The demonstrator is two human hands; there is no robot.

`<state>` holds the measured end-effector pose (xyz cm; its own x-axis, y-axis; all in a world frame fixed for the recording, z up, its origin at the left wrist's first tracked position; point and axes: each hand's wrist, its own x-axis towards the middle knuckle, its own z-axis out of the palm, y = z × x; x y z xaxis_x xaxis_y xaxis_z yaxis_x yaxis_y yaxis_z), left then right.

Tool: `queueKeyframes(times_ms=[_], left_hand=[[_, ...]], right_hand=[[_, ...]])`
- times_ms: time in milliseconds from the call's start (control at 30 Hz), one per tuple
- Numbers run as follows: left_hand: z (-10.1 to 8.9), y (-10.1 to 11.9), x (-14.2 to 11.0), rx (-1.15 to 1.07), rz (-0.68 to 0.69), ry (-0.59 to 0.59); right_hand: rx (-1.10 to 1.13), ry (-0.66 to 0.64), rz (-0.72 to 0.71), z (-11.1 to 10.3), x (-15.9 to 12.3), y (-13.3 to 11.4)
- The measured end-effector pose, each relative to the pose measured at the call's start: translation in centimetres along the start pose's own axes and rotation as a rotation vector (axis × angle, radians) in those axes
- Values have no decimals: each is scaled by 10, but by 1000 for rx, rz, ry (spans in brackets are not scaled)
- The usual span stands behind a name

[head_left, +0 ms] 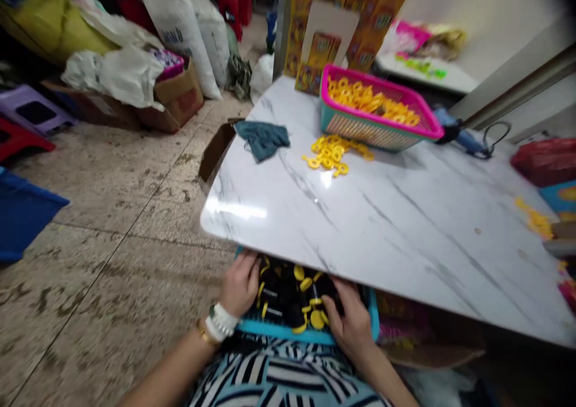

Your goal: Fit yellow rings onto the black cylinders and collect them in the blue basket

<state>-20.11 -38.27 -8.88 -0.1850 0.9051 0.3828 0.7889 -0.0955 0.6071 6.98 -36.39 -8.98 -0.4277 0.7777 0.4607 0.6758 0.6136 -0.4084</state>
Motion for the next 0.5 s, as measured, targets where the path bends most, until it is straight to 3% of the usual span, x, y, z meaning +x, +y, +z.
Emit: queueKeyframes(times_ms=[133, 233, 267, 300, 367, 500], left_hand=[[-11, -4, -10, 36, 108, 136], [-24, -2, -16, 46, 264, 93], [-29, 1, -13, 29, 315, 74], [-34, 5, -8, 5, 358, 63], [-42, 16, 13, -40, 417, 57], [-39, 37, 76, 49, 429, 10]], right_hand=[[16, 34, -239, -38, 18, -5], [13, 148, -351, -73, 59, -1], [-1, 120, -352, -81, 80, 5], [-4, 71, -328, -87, 104, 14], [36, 126, -243, -85, 158, 41], [-7, 121, 137, -48, 260, 105]])
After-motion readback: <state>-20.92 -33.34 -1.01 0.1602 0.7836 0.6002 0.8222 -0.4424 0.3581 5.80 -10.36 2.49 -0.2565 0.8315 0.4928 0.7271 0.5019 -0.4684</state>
